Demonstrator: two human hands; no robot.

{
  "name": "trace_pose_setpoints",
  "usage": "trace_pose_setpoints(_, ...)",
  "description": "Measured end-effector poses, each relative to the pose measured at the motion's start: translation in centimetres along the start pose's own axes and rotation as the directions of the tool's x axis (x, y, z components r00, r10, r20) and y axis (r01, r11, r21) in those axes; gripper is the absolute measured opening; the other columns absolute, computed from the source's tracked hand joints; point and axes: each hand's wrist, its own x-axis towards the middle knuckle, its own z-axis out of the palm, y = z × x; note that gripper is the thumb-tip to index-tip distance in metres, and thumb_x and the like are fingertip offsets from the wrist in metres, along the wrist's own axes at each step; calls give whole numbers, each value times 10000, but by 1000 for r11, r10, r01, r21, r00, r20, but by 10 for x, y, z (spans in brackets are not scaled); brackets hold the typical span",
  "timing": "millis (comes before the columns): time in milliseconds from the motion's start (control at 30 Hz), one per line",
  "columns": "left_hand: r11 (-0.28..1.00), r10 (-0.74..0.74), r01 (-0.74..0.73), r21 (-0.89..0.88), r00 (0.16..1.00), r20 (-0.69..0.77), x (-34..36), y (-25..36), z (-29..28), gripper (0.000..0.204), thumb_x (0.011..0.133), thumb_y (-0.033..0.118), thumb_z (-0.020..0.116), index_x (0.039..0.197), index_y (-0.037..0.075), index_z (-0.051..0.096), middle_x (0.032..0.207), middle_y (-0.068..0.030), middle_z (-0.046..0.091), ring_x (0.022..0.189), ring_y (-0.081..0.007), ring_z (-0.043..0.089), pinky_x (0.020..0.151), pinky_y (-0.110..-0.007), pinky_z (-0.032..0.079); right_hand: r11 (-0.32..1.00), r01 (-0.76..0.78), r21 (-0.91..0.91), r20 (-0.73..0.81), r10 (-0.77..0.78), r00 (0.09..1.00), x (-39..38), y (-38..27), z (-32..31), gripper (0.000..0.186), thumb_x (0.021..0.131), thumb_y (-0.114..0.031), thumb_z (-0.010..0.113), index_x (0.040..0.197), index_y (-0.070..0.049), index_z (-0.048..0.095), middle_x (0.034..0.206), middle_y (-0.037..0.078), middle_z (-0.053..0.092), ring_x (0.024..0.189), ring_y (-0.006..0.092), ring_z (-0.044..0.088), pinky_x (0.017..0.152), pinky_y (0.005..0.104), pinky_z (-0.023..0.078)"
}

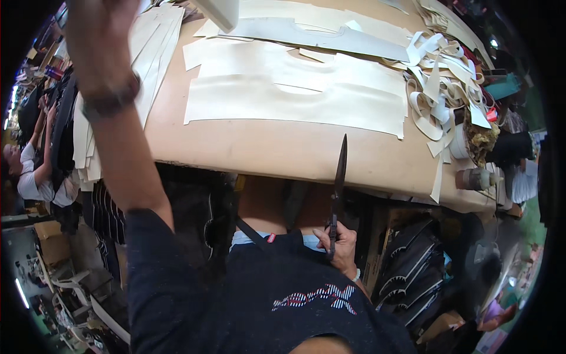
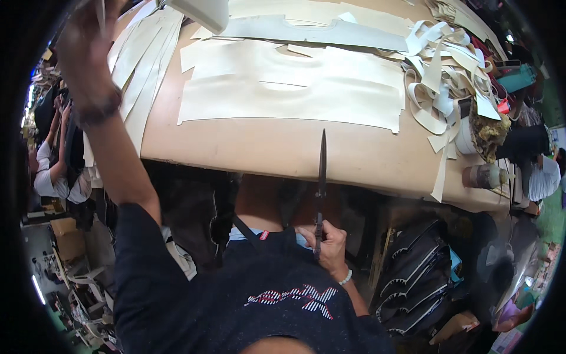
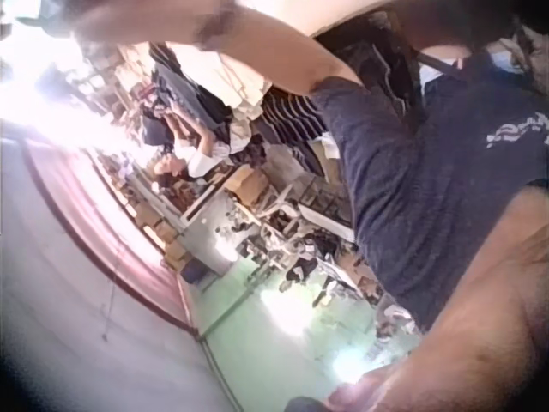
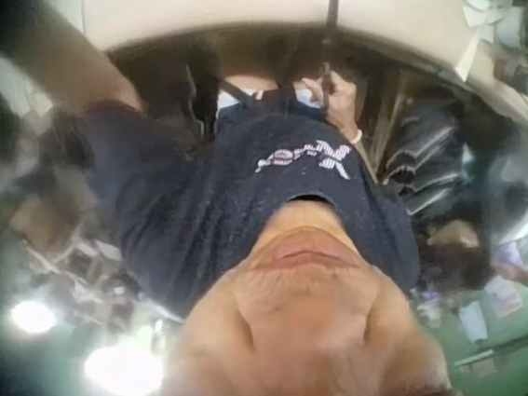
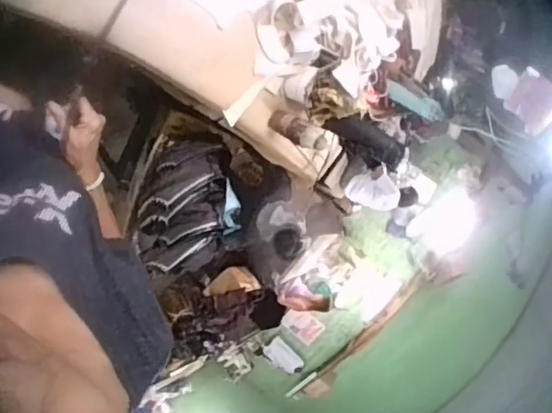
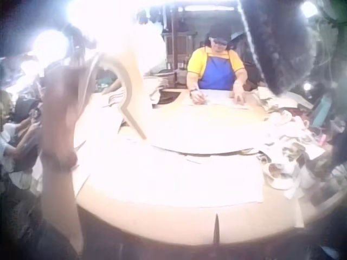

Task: The person uses shears to cut curved and straight edges on light-colored leather sheets, handling the pieces one at a time and moving scraps aside on a large work table.

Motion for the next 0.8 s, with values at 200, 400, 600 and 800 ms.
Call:
trace_pose_setpoints(200,991,-116,124,43,980,-160,-148,-73,17,415,759,-17,555,1169,-21,490,1212,-120,483,987,-157,534,826,-246,446,934,318,-161,156,-294,943,-1,4,12,234,689,-160,730,653,-15,551,494,34,501,419,89,472,403,243,355)
trace_pose_setpoints(400,928,-372,362,-94,876,-305,-183,-114,18,439,751,-66,584,1176,-32,480,1112,-115,535,956,-140,538,836,-249,448,983,176,47,334,-181,925,-9,2,20,340,615,-237,777,664,-22,518,522,29,487,472,107,485,450,252,378)
trace_pose_setpoints(600,987,-161,158,-33,944,-290,-181,-106,39,443,738,-67,601,1166,-36,492,1043,-108,579,924,-131,548,830,-244,440,990,117,78,375,-137,917,-11,0,29,454,557,-334,805,699,-21,507,573,43,510,536,126,521,499,255,412)
trace_pose_setpoints(800,963,-108,140,230,983,-148,-190,-96,37,520,717,-59,620,1208,-24,455,1107,-123,547,974,-143,530,855,-249,421,983,183,28,346,-182,920,-4,-12,31,485,536,-366,809,692,-22,504,555,42,511,506,134,518,480,257,411)
